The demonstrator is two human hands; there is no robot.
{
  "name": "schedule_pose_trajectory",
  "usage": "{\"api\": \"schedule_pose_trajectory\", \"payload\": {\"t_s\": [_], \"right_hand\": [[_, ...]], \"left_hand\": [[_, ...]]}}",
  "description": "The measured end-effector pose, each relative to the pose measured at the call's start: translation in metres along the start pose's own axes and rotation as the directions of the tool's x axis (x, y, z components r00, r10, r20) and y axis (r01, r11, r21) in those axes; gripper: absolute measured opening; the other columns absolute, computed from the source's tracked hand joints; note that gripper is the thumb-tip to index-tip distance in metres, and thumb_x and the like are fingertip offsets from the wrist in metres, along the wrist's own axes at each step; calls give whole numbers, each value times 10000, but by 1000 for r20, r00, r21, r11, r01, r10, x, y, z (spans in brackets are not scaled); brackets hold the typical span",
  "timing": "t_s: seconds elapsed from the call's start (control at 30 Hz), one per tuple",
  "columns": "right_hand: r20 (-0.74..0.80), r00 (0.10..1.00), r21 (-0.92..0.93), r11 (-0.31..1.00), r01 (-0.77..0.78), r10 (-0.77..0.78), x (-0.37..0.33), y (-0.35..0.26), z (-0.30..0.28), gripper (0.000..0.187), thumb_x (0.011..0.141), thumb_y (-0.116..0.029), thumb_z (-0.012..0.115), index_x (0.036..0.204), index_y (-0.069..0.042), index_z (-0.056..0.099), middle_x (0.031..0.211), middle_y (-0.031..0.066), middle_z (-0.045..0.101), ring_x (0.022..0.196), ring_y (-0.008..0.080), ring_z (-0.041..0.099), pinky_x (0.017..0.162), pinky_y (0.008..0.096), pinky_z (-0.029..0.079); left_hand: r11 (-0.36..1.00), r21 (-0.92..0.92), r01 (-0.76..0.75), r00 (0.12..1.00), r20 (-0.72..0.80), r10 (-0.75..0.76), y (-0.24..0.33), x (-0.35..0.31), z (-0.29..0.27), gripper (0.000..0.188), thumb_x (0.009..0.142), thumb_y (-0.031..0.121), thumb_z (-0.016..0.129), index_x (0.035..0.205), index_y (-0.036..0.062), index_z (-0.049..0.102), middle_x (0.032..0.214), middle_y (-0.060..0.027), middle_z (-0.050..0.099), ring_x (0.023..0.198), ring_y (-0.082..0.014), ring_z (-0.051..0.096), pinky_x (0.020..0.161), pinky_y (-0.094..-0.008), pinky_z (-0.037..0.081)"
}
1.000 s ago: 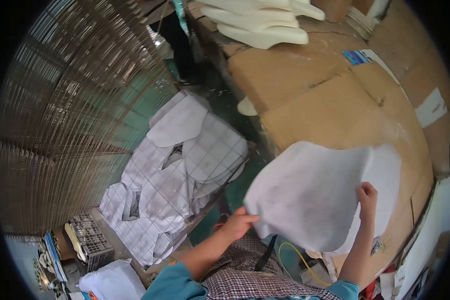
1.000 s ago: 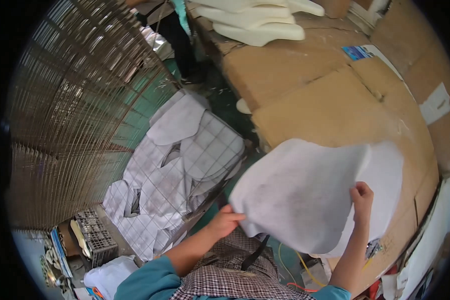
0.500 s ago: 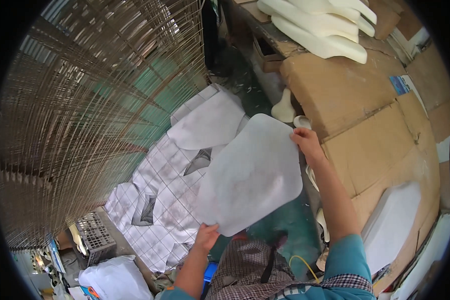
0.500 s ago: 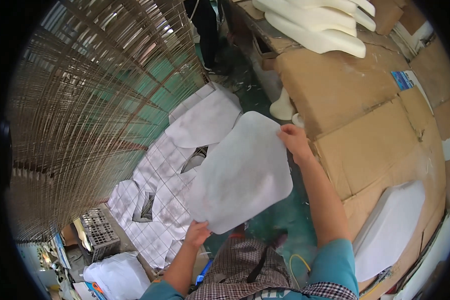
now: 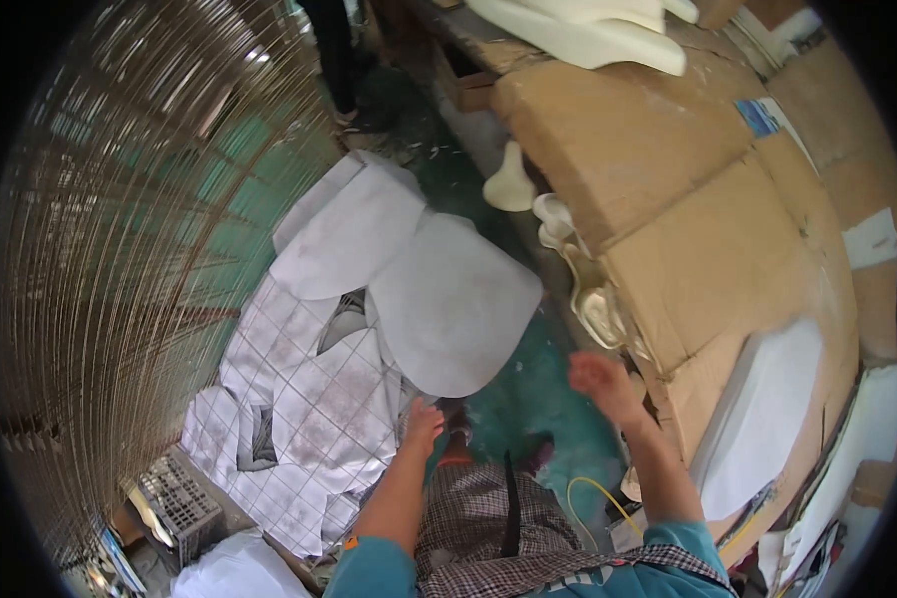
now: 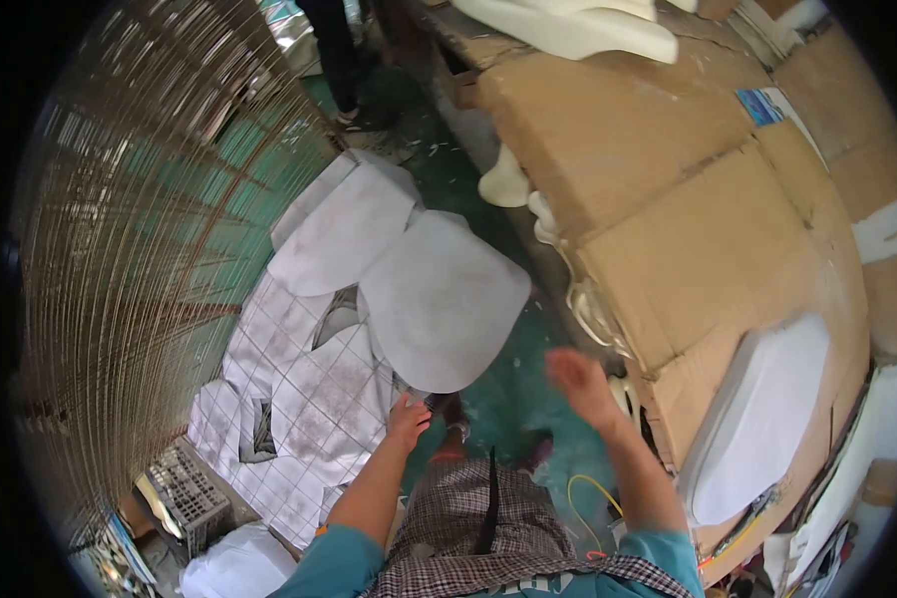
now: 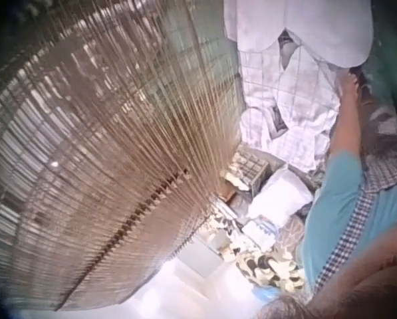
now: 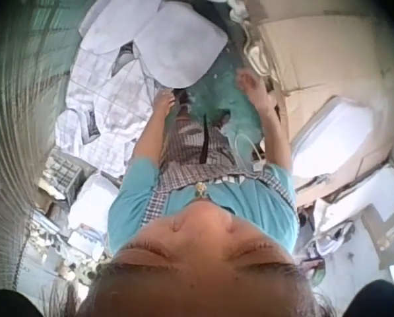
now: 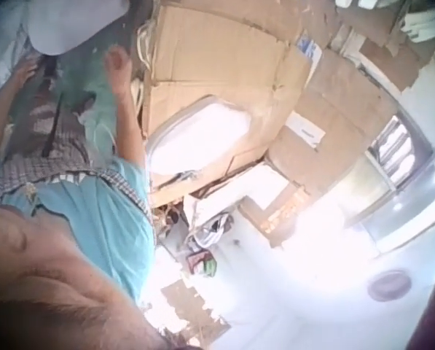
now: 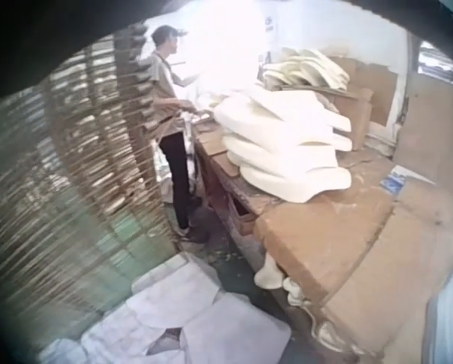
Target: Spraying adhesive on foam padding pieces and placing them on a drying rack.
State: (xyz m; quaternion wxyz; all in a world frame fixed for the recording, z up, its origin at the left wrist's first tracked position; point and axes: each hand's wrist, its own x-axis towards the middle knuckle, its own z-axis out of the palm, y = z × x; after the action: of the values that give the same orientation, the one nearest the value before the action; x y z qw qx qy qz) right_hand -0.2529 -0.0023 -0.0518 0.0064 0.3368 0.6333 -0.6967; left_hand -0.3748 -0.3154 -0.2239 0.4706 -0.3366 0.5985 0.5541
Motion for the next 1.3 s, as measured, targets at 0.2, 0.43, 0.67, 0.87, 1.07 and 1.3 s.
{"api": "schedule_pose_trajectory", "payload": {"t_s": [0.2, 0.43, 0.67, 0.87, 1.07, 1.3], "right_hand": [[-581, 746, -493, 870, -4, -326, -206, -18, -111, 123, 835, -19, 540, 945, 20, 577, 774, 50, 594, 719, 113, 585, 661, 243, 480], [-937, 287, -313, 840, -443, -198, -373, 69, -219, 250, 874, -61, 482, 1109, 18, 516, 1057, 103, 561, 955, 167, 545, 813, 264, 445], [-954, 203, -300, 700, -648, -221, -388, 150, -266, 395, 871, -92, 479, 1249, 4, 418, 1248, 156, 460, 1133, 242, 449, 935, 317, 360], [-961, 166, -275, 736, -618, -220, -391, 190, -317, 466, 854, -91, 491, 1283, 22, 349, 1223, 182, 454, 1098, 257, 473, 935, 317, 353], [-965, 139, -264, 799, -541, -225, -400, 206, -345, 540, 774, -35, 576, 1270, 22, 373, 1229, 177, 458, 1122, 253, 456, 950, 317, 347], [-928, 243, -348, 419, -839, -284, -392, 183, -339, 673, 683, -10, 570, 1312, -30, 329, 1206, 212, 480, 1143, 339, 438, 965, 382, 334]], "left_hand": [[928, 356, -110, 993, -1, 117, -15, -41, 24, 499, 770, 64, 561, 1247, 117, 422, 956, -60, 566, 748, -158, 577, 616, -271, 463], [-255, 769, -586, 443, 567, 695, 0, 0, 132, 419, 677, 41, 547, 1095, 31, 530, 1093, -143, 560, 979, -342, 524, 814, -385, 434], [-669, 636, -385, 515, 749, 416, 48, 49, 249, 588, 787, 221, 528, 1324, 105, 319, 1400, -90, 271, 1295, -361, 189, 1011, -538, 206], [-694, 674, -253, 671, 639, 375, 61, 87, 230, 570, 847, 408, 440, 1314, 100, 330, 1404, -68, 272, 1323, -333, 133, 1005, -601, 145], [-682, 696, -225, 669, 620, 411, 57, 79, 261, 607, 830, 439, 465, 1331, 126, 325, 1387, -60, 294, 1307, -374, 141, 986, -629, 147], [-617, 785, -53, 719, 459, 522, 72, 86, 285, 646, 779, 447, 507, 1315, 117, 360, 1366, -61, 319, 1277, -365, 204, 977, -587, 204]]}}
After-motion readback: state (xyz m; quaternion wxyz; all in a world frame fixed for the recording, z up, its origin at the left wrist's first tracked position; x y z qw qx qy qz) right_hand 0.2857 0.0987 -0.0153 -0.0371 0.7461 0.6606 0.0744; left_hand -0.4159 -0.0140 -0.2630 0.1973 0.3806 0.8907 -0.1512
